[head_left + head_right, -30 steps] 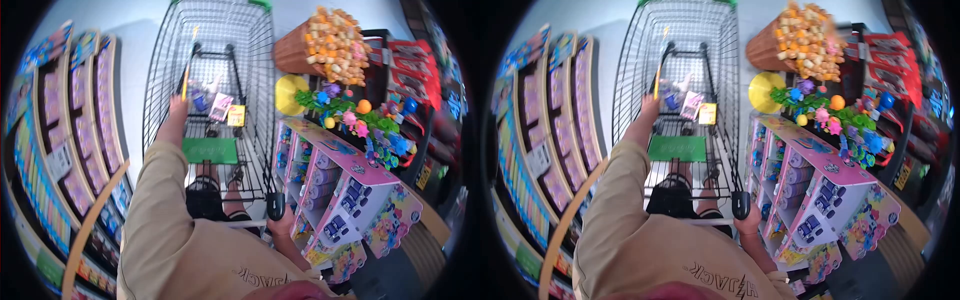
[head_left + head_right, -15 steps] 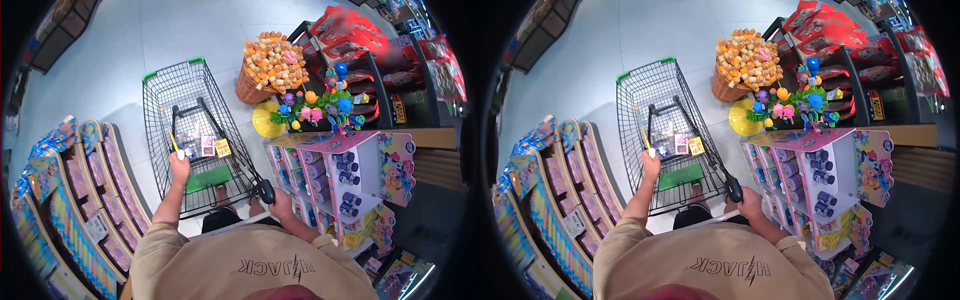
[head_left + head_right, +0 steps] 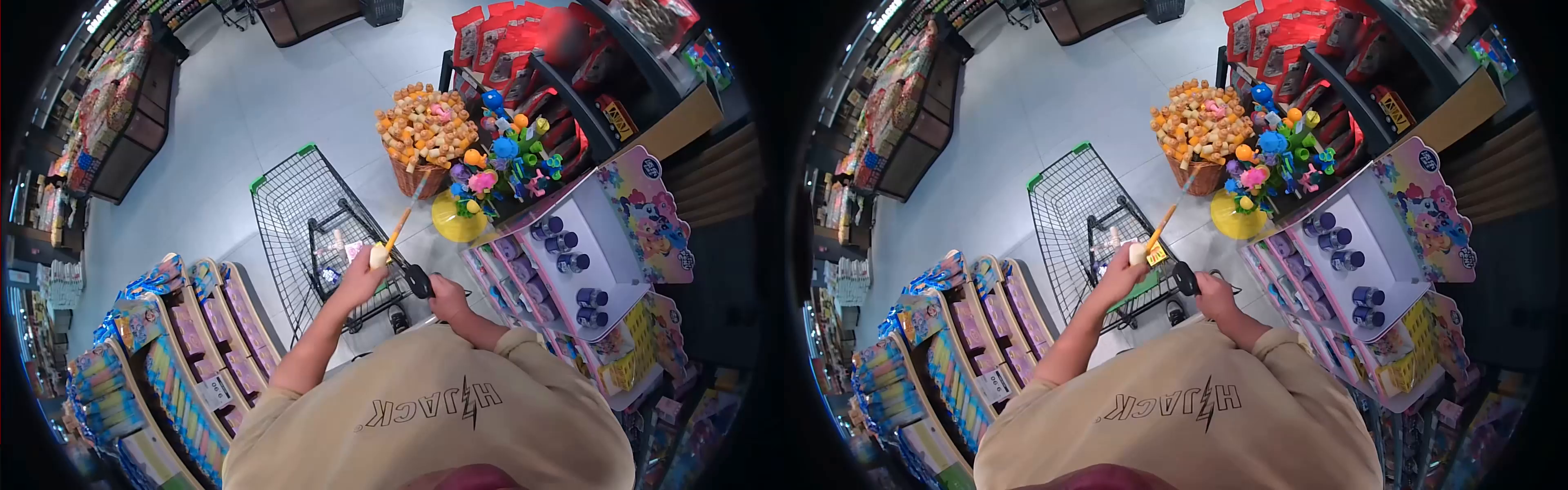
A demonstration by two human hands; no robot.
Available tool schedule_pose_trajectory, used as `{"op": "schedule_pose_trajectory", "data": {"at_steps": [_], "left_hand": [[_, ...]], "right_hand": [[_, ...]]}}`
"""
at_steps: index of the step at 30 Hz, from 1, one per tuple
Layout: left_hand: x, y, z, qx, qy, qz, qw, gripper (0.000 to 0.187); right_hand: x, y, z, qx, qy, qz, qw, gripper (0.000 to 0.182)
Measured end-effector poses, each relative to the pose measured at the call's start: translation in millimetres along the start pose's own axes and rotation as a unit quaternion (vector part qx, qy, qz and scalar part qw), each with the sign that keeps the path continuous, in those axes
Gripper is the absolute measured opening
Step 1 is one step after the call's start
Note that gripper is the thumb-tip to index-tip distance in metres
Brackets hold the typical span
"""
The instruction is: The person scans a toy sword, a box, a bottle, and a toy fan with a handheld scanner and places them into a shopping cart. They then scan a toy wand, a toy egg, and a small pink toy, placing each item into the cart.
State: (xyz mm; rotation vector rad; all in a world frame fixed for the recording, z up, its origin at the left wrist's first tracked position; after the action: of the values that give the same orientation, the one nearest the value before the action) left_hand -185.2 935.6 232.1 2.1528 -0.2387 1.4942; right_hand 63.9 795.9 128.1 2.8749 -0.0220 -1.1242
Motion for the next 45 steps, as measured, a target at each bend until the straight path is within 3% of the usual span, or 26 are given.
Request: {"op": "schedule_pose_trajectory", "data": {"at_steps": [3, 7, 10, 13, 18, 21, 24, 27, 28, 33, 39, 41, 43, 45], "left_hand": [[-5, -77, 31, -0.028, -0.016, -0.035, 0.999, 0.035], [19, -159, 68, 0.002, -0.032, -0.064, 0.997, 0.036], [42, -212, 82, -0.003, -0.087, -0.161, 0.983, 0.037], [-1, -280, 92, -0.005, -0.016, -0.149, 0.989, 0.031], [14, -328, 110, -0.023, -0.01, -0.174, 0.985, 0.018], [9, -357, 118, -0.03, 0.051, -0.19, 0.98, 0.024], [-21, -385, 123, 0.086, 0.116, -0.117, 0.983, 0.044], [-19, -357, 128, 0.227, 0.072, -0.03, 0.971, 0.07], [-12, -337, 121, 0.193, 0.079, -0.027, 0.978, 0.08], [-89, -219, 84, 0.187, 0.042, 0.033, 0.981, 0.064], [-160, -2, 33, 0.206, -0.247, -0.042, 0.946, 0.049], [-190, 58, 29, 0.138, -0.349, -0.083, 0.923, 0.052], [-190, 93, 31, 0.114, -0.3, -0.175, 0.931, 0.055], [-202, 116, 32, 0.135, -0.35, -0.075, 0.924, 0.057]], "right_hand": [[17, -14, 12, 0.029, 0.004, -0.028, 0.999, 0.047], [23, -33, 4, -0.019, -0.007, -0.018, 1.0, 0.05], [30, -48, -4, -0.029, -0.046, -0.024, 0.998, 0.05], [38, -55, -3, -0.033, -0.067, -0.033, 0.997, 0.049], [46, -70, -15, -0.026, -0.093, -0.048, 0.994, 0.044], [50, -76, -20, -0.037, -0.108, -0.049, 0.992, 0.042], [52, -79, -24, -0.045, -0.114, -0.054, 0.991, 0.041], [54, -81, -28, -0.061, -0.115, -0.059, 0.99, 0.041], [55, -83, -29, -0.066, -0.115, -0.061, 0.989, 0.041], [55, -82, -30, -0.06, -0.11, -0.07, 0.99, 0.042], [45, -76, -28, -0.04, -0.061, -0.063, 0.995, 0.039], [43, -71, -23, -0.016, -0.042, -0.06, 0.997, 0.039], [41, -63, -16, -0.008, -0.023, -0.047, 0.999, 0.04], [37, -51, -3, 0.009, 0.0, -0.037, 0.999, 0.04]]}}
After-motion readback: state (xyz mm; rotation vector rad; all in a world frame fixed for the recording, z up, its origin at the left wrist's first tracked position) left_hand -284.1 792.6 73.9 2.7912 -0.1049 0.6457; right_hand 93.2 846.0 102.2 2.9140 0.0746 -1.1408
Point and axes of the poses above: each hand's wrist, its own y-axis away from the middle knuckle, its own z-axis out of the palm, x = y × z, the point moved 1 cm from there along -y, towards the middle knuckle, and after that the axes turned 4 degrees about z, right-handed, at the moved point
